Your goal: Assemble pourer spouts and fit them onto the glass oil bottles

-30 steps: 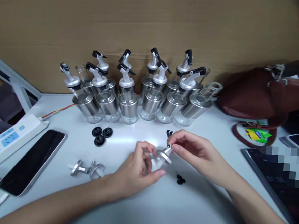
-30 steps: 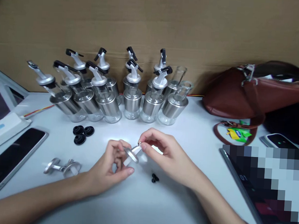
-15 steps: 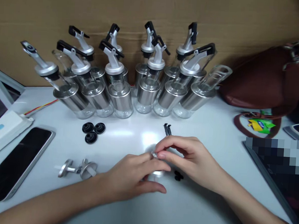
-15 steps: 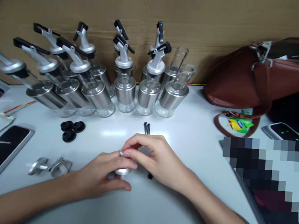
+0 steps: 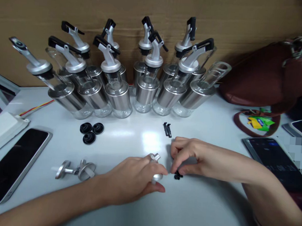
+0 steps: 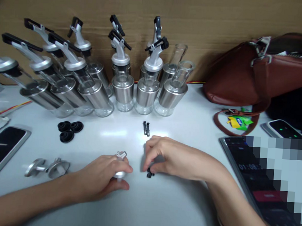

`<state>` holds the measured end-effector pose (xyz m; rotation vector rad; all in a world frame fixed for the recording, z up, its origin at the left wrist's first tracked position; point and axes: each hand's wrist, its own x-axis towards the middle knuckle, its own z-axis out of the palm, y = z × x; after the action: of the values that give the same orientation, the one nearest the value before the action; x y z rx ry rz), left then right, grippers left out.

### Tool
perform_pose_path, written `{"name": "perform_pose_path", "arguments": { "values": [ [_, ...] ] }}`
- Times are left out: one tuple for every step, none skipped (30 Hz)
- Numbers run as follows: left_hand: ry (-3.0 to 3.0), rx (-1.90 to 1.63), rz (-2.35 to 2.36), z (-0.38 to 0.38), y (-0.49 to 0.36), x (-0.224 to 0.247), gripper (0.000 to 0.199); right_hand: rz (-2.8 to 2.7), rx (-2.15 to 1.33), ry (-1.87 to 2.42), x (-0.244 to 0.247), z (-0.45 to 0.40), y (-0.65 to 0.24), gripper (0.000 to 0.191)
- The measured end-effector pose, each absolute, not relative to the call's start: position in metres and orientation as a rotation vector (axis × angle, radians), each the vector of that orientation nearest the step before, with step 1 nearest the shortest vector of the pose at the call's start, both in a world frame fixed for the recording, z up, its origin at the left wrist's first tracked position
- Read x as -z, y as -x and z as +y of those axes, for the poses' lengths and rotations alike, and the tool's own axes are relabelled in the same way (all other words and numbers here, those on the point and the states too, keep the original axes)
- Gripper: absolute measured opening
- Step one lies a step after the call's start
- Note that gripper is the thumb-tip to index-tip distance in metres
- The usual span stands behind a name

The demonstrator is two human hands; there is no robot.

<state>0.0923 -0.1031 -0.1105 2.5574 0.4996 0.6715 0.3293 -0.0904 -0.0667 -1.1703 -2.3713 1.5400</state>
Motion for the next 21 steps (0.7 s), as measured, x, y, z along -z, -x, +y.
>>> {"name": "perform_pose_path", "arguments": {
  "values": [
    [-2.555, -0.666, 0.499, -0.103, -0.092, 0.110, 0.031, -2.379, -1.529, 1.164, 0.067, -0.091, -0.329, 0.013],
    [-2.552, -0.657, 0.497, -0.103, -0.092, 0.109, 0.031, -2.389, -1.518, 1.159, 0.068, -0.091, -0.329, 0.013],
    [-2.547, -0.656, 0.494, -0.103, -0.092, 0.109, 0.031, -2.397, -1.508, 1.155, 0.069, -0.091, -0.329, 0.013],
    [-2.543, -0.657, 0.494, -0.103, -0.092, 0.108, 0.030, -2.406, -1.497, 1.157, 0.069, -0.092, -0.328, 0.014],
    [-2.540, -0.656, 0.495, -0.103, -0.092, 0.108, 0.030, -2.412, -1.485, 1.159, 0.070, -0.092, -0.328, 0.014],
    [-2.536, -0.659, 0.497, -0.103, -0.092, 0.108, 0.030, -2.413, -1.468, 1.165, 0.070, -0.092, -0.327, 0.016],
    [-2.533, -0.661, 0.498, -0.103, -0.092, 0.108, 0.029, -2.410, -1.446, 1.171, 0.071, -0.092, -0.327, 0.016],
    [-2.530, -0.663, 0.497, -0.104, -0.093, 0.108, 0.029, -2.404, -1.423, 1.180, 0.071, -0.092, -0.327, 0.016],
    [-2.527, -0.665, 0.495, -0.104, -0.093, 0.108, 0.028, -2.395, -1.398, 1.190, 0.071, -0.091, -0.326, 0.017],
    [-2.524, -0.666, 0.490, -0.104, -0.093, 0.108, 0.027, -2.380, -1.369, 1.208, 0.071, -0.091, -0.325, 0.017],
    [-2.521, -0.666, 0.487, -0.104, -0.093, 0.108, 0.026, -2.356, -1.338, 1.242, 0.071, -0.091, -0.325, 0.017],
    [-2.521, -0.666, 0.484, -0.104, -0.093, 0.108, 0.025, -2.322, -1.312, 1.290, 0.070, -0.091, -0.324, 0.017],
    [-2.521, -0.663, 0.481, -0.104, -0.093, 0.108, 0.024, -2.274, -1.296, 1.338, 0.069, -0.091, -0.323, 0.018],
    [-2.520, -0.661, 0.476, -0.104, -0.093, 0.108, 0.024, -2.210, -1.292, 1.379, 0.067, -0.091, -0.322, 0.018],
    [-2.519, -0.658, 0.471, -0.104, -0.092, 0.108, 0.023, -2.136, -1.300, 1.403, 0.065, -0.091, -0.321, 0.018],
    [-2.516, -0.654, 0.464, -0.104, -0.092, 0.108, 0.022, -2.058, -1.318, 1.411, 0.063, -0.091, -0.319, 0.019],
    [-2.510, -0.654, 0.458, -0.104, -0.091, 0.108, 0.021, -1.979, -1.331, 1.403, 0.062, -0.092, -0.318, 0.019],
    [-2.501, -0.657, 0.454, -0.104, -0.091, 0.107, 0.020, -1.905, -1.334, 1.384, 0.060, -0.092, -0.315, 0.019],
    [-2.488, -0.663, 0.451, -0.104, -0.091, 0.107, 0.020, -1.835, -1.329, 1.367, 0.059, -0.093, -0.312, 0.018],
    [-2.475, -0.669, 0.450, -0.104, -0.091, 0.107, 0.019, -1.766, -1.328, 1.351, 0.058, -0.094, -0.309, 0.018],
    [-2.463, -0.669, 0.451, -0.104, -0.090, 0.107, 0.019, -1.691, -1.337, 1.339, 0.058, -0.095, -0.306, 0.017]
  ]
}}
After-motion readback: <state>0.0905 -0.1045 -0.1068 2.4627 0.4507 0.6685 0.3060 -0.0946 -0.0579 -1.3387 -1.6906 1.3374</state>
